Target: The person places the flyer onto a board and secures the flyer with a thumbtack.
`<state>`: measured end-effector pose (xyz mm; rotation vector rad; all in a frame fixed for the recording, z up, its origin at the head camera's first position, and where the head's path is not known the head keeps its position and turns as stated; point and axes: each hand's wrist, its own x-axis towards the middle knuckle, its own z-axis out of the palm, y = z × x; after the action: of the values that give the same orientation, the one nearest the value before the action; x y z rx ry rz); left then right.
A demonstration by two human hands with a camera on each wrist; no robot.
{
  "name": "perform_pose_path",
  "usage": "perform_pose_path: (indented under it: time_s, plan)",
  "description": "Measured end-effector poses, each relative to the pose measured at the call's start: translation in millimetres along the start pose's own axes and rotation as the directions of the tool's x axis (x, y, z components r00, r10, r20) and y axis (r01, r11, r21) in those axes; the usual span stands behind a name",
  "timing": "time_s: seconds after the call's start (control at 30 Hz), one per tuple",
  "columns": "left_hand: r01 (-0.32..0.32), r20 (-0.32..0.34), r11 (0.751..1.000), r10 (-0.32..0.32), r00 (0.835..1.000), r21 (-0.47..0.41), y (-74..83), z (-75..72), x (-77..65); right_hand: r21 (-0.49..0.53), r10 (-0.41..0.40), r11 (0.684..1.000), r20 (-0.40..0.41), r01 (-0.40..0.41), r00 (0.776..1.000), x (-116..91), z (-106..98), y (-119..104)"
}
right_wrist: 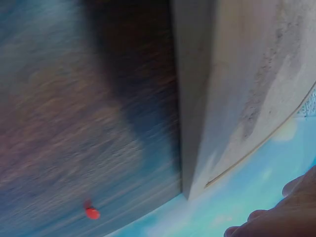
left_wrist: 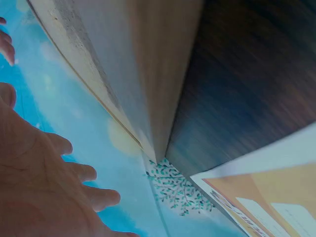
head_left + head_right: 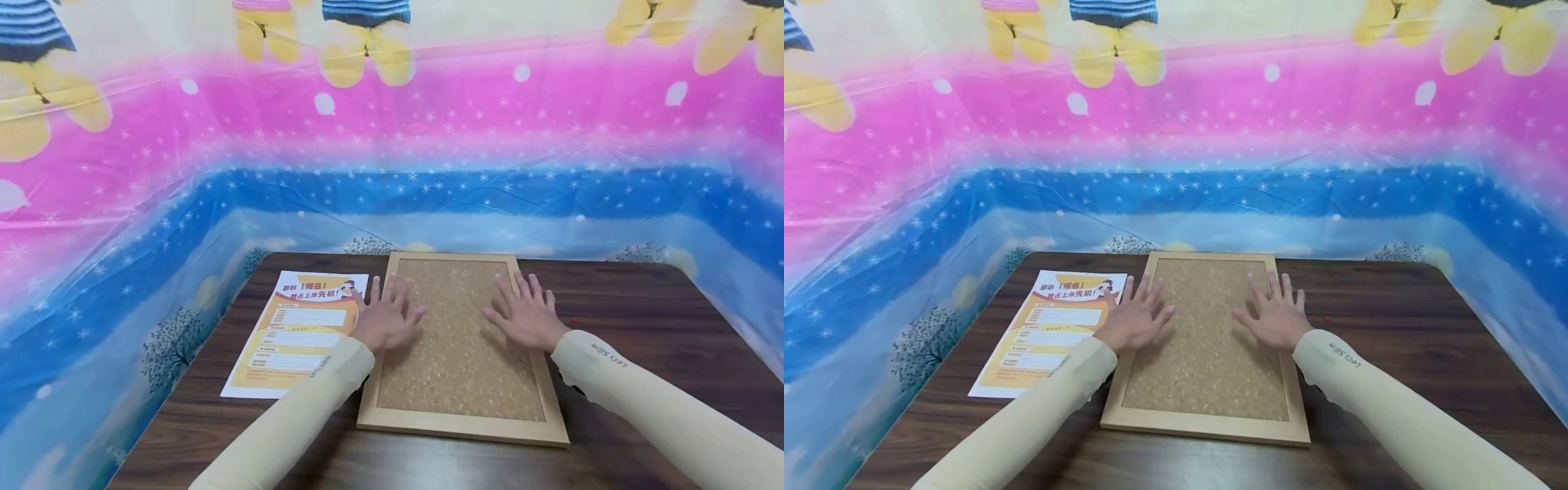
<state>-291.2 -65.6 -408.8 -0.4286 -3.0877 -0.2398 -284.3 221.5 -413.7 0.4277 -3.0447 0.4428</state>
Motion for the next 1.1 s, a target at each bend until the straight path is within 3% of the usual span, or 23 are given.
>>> perform_pose_path:
  time_s: [0.33, 0.6, 1.1]
  plan:
    - [0.019, -0.022, 0.998, -0.020, 1.000, -0.055, -18.9, -3.9, -10.7, -0.008, 0.006, 1.000, 0.008, -0.006, 1.000, -9, -4, 22]
    - [0.042, -0.009, 0.997, -0.043, 0.999, -0.069, -45.4, -7.0, -21.3, 0.011, 0.016, 1.000, 0.025, -0.016, 1.000, -15, -10, 39]
    - [0.109, 0.011, 0.992, -0.109, 0.994, -0.060, -87.3, 0.7, -30.5, 0.022, 0.058, 0.998, 0.051, -0.060, 0.997, -21, -10, 65]
